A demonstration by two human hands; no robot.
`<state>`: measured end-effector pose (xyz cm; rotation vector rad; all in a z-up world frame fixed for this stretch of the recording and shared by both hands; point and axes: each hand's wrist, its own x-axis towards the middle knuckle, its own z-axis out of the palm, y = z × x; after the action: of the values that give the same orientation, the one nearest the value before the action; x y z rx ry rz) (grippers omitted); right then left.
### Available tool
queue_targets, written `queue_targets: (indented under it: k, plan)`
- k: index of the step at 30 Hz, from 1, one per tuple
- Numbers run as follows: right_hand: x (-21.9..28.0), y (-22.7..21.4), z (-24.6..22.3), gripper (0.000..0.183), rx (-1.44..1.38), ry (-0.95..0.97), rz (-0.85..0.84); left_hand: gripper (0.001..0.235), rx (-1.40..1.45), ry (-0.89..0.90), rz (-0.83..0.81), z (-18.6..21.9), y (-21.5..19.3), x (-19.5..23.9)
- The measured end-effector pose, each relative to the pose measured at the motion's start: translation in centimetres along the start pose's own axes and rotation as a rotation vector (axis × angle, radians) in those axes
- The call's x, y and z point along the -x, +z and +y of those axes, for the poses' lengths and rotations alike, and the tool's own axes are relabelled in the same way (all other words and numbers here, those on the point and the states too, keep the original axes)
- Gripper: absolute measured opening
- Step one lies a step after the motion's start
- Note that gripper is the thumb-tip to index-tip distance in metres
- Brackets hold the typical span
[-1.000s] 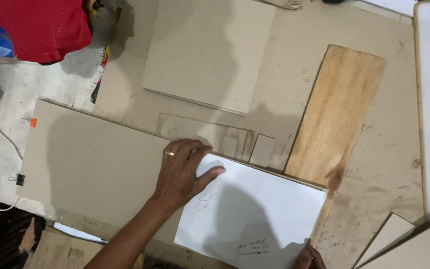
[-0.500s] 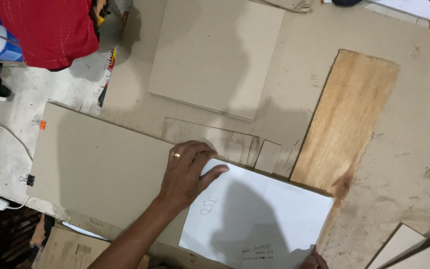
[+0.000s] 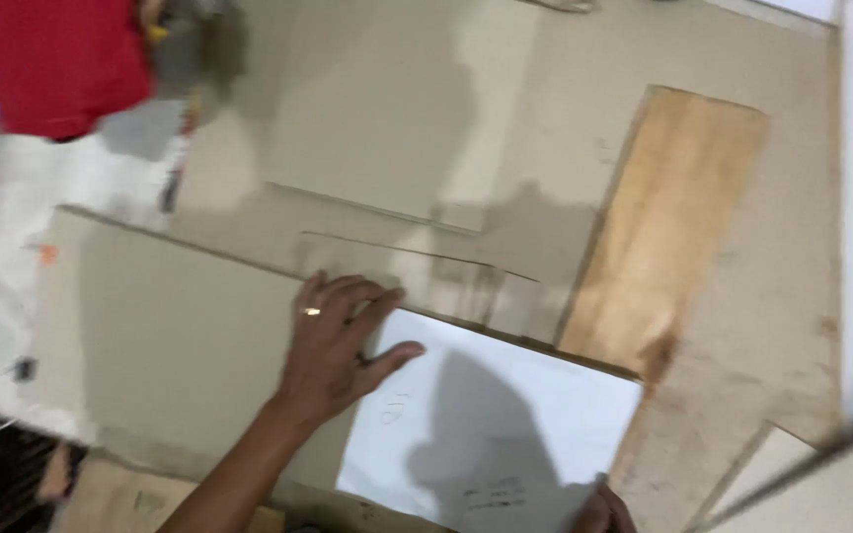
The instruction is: Measuring and marking cardboard sheets using a wooden straight edge and pencil, followed by cutting with a utility knife.
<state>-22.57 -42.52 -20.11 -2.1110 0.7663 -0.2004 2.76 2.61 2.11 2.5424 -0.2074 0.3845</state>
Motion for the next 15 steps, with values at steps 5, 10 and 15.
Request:
queue_targets:
  k: [5,10,15]
  plan:
    - [0.4,2.0,-36.0,0.028,0.102,0.508,0.214,0.048,-0.045,0.065,-0.025,0.5,0.6,-0.6]
    - [0.6,2.2,-35.4,0.019,0.045,0.340,0.253,0.048,-0.123,-0.015,-0.038,0.1,1.1,0.4]
    - [0.7,0.9,-32.3,0.021,0.108,0.129,0.169,0.049,-0.128,-0.018,-0.040,0.1,1.3,0.5]
